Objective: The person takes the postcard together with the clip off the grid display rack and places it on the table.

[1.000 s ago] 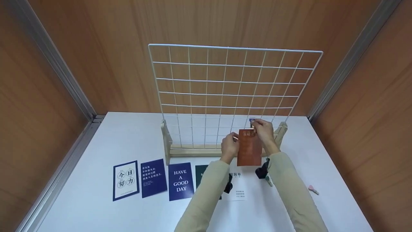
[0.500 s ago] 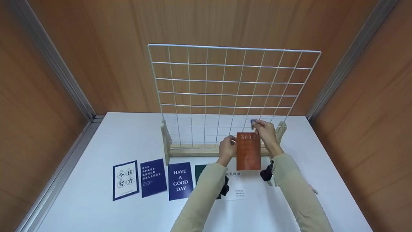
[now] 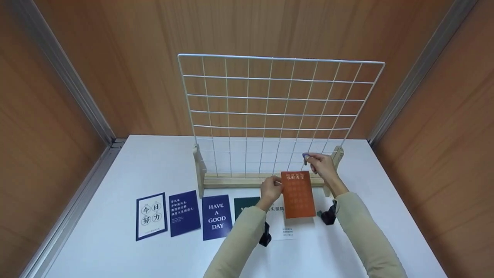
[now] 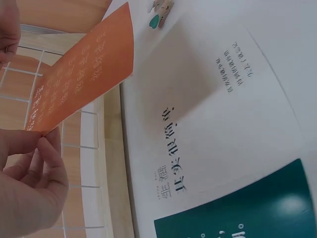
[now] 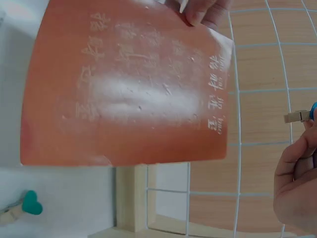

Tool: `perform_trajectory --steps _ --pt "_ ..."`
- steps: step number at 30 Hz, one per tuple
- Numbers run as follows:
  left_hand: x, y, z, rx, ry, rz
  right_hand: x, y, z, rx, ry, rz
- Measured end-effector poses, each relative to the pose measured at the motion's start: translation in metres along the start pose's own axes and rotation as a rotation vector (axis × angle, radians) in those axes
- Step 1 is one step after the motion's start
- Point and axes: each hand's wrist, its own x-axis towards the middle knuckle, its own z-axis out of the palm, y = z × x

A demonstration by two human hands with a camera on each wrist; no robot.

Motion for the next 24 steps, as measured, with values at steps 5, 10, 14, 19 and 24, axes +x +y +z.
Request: perform_trajectory --steps 5,10,14,19,24 --pt "-0.007 -0.014 0.005 -0.028 -0.015 0.013 -0.006 0.011 -0.008 0.029 -0.024 0.038" --pt "-0.012 -0.025 0.012 -0.057 -0.034 -0.015 -0.011 0.021 -0.014 0.052 -0.019 0.086" --pt "-0.016 -0.031 0.016 -0.071 -0.04 -0.055 -0.016 0.03 -0.02 0.036 -0.008 0.103" --pt "-0.02 -0.037 0.023 -0.086 -0.043 -0.106 -0.023 0.044 -0.028 0.038 -0.005 0.162" --pt "-0.023 -0.042 0.03 -0.077 -0.037 -0.146 -0.029 0.057 -0.036 0.017 -0.028 0.23"
